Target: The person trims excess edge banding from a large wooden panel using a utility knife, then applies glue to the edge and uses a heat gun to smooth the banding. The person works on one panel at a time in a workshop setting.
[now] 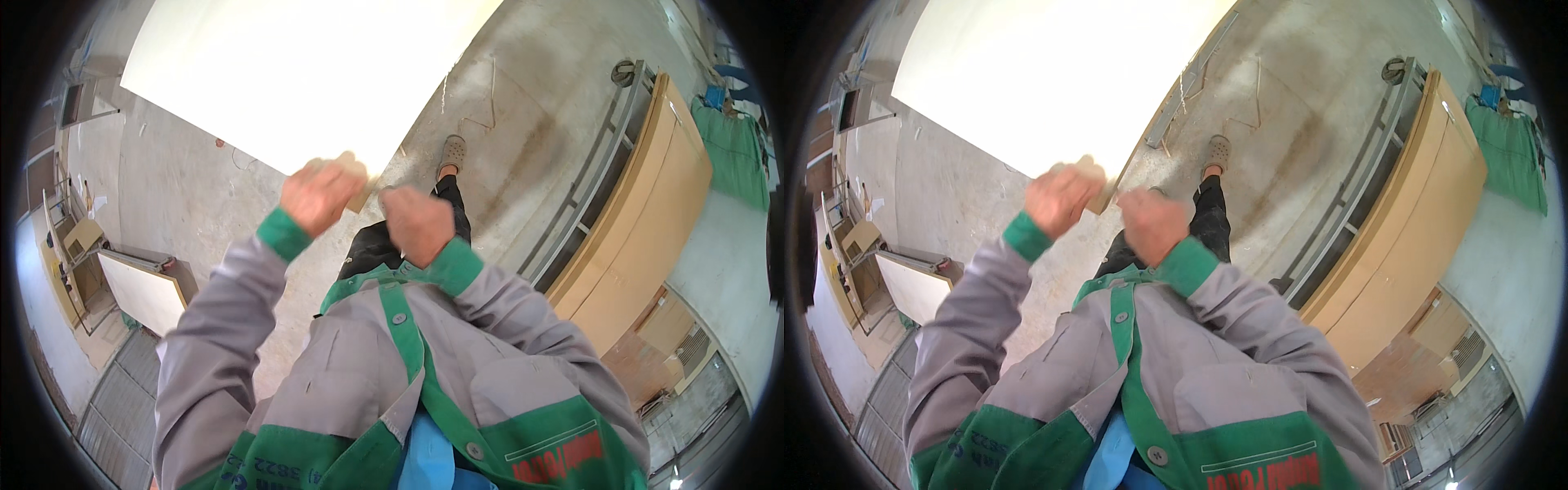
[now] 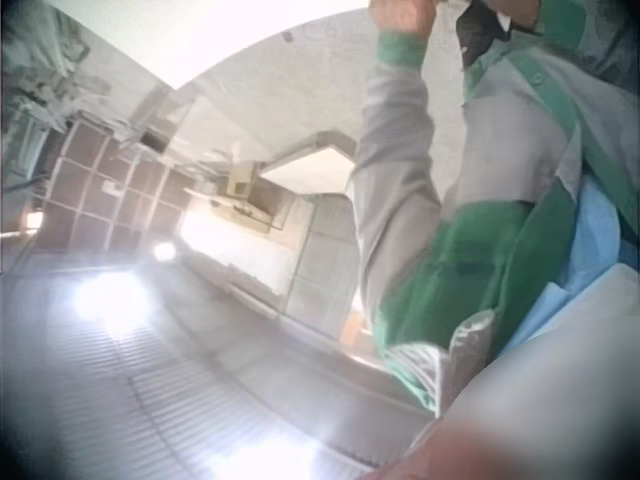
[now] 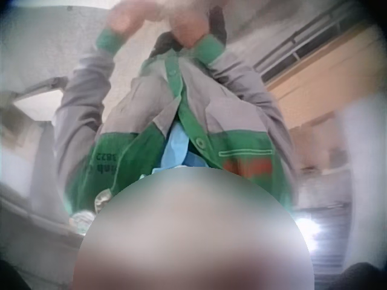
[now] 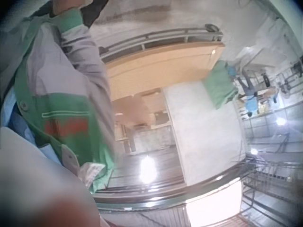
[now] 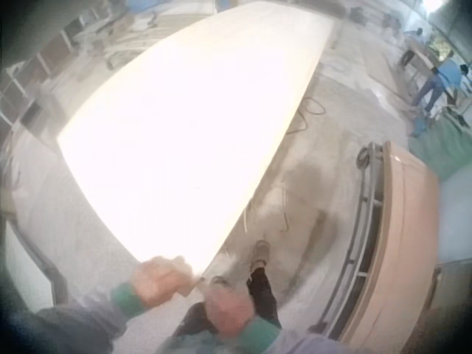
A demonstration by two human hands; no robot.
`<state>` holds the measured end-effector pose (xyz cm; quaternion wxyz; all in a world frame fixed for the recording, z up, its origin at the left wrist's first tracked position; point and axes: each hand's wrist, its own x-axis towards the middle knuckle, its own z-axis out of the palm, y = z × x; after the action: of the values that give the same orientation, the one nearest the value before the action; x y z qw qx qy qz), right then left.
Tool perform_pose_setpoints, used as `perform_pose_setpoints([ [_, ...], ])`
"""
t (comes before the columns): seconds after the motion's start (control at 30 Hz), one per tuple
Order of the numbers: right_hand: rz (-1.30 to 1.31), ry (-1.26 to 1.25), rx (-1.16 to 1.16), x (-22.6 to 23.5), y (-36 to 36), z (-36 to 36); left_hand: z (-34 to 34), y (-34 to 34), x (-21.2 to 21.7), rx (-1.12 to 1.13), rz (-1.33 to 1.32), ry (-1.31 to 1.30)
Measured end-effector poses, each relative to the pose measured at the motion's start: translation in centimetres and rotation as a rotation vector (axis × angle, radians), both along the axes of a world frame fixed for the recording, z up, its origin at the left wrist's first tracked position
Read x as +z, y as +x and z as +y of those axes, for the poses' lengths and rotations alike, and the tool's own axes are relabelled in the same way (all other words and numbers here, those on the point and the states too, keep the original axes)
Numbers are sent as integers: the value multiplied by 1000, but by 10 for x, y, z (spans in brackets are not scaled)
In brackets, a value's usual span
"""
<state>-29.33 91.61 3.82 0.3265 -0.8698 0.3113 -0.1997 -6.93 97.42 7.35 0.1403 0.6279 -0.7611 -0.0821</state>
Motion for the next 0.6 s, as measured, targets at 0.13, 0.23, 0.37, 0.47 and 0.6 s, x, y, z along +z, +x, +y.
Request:
perform_pose_setpoints([
  [0.13,121,112,112,31,7,26,35,4,19,-77,-9,34],
  [0.23,-243,-93,-7,38,12,-42,-29,1,16,-47,31,-190],
  [0.37,66,-124,-117,16,17,-63,-78,-4,-4,-30,-24,-185],
  [0.47,23,-36,-90,9,7,13,1,-3,-2,-3,36,-141],
  [0.6,403,386,307,22,-1,76,92,-10,10,-156,9,177],
])
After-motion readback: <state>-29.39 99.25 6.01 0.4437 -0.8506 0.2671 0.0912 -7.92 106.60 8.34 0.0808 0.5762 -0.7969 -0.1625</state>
